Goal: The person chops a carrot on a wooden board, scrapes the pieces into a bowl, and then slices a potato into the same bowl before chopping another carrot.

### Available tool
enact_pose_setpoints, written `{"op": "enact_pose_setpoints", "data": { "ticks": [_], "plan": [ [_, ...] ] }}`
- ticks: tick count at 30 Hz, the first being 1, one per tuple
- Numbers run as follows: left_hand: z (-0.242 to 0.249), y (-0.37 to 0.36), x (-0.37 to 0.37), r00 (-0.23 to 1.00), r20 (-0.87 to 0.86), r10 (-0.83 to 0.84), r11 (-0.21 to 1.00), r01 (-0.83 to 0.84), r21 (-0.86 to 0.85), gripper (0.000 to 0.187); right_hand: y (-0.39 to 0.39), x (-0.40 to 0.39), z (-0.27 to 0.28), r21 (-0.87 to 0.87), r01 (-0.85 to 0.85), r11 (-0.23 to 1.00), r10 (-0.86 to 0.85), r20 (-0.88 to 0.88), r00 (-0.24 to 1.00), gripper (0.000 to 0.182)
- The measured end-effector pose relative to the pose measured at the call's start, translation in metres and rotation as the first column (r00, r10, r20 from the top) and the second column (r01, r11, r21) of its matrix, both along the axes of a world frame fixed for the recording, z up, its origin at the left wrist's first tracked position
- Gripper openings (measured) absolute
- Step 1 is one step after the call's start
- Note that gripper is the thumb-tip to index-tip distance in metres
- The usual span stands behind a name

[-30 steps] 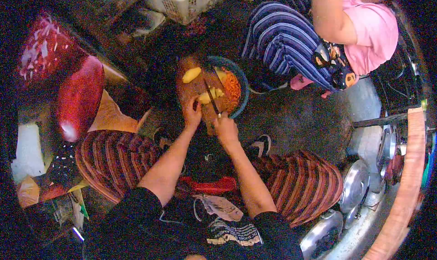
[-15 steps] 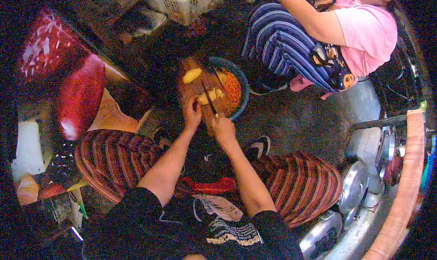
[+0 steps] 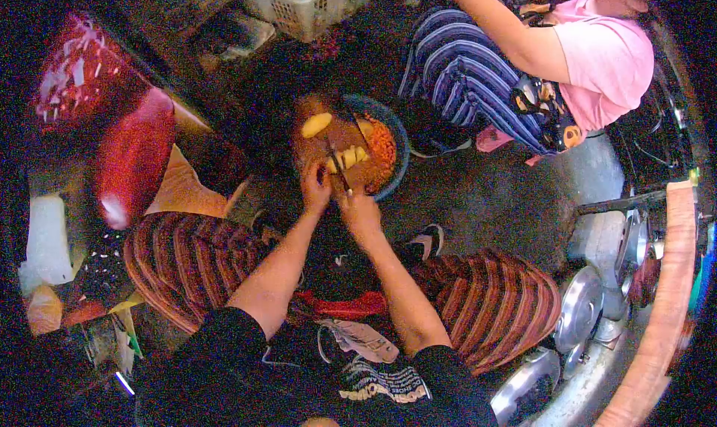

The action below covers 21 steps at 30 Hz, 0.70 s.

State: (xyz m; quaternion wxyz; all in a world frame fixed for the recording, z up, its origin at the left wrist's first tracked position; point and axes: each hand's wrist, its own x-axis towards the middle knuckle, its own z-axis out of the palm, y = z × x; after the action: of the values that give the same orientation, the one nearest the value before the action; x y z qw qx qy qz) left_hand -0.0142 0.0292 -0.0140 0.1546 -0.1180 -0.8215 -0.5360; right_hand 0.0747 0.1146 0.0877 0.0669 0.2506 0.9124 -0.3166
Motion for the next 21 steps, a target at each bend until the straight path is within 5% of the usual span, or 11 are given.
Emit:
{"op": "enact_pose_setpoints", "data": {
  "ticks": [2,6,8,14,16,21],
  "plan": [
    [-0.007,0.003,-0.004,0.986,-0.154,0.058,0.996,-0.067,-0.056,0.020,-0.007,0.004,-0.004,0.025,0.029,0.999,-0.030,0.025,0.999,0.030],
    [-0.004,-0.002,-0.003,1.000,0.009,-0.019,0.999,0.020,-0.045,0.020,-0.009,0.002,-0.056,0.121,0.024,0.992,0.001,-0.208,0.978,0.031],
    [-0.003,-0.004,-0.003,0.999,0.039,-0.037,0.997,0.040,-0.068,0.021,-0.006,-0.001,-0.040,0.030,0.017,0.999,-0.016,-0.015,1.000,0.030],
    [0.002,-0.003,-0.002,1.000,-0.004,-0.016,1.000,0.016,0.025,0.020,0.009,0.002,-0.006,-0.020,0.004,1.000,-0.005,-0.032,0.999,0.031],
    [0.000,-0.001,-0.005,0.972,-0.208,0.110,0.979,-0.142,-0.145,0.019,0.006,0.009,-0.009,0.007,-0.015,1.000,0.015,-0.034,0.999,0.032],
    [0.003,-0.003,-0.003,0.999,0.016,0.028,0.996,-0.026,-0.086,0.016,-0.006,0.016,-0.041,0.020,0.057,0.998,-0.054,-0.136,0.989,0.033]
  ]
}}
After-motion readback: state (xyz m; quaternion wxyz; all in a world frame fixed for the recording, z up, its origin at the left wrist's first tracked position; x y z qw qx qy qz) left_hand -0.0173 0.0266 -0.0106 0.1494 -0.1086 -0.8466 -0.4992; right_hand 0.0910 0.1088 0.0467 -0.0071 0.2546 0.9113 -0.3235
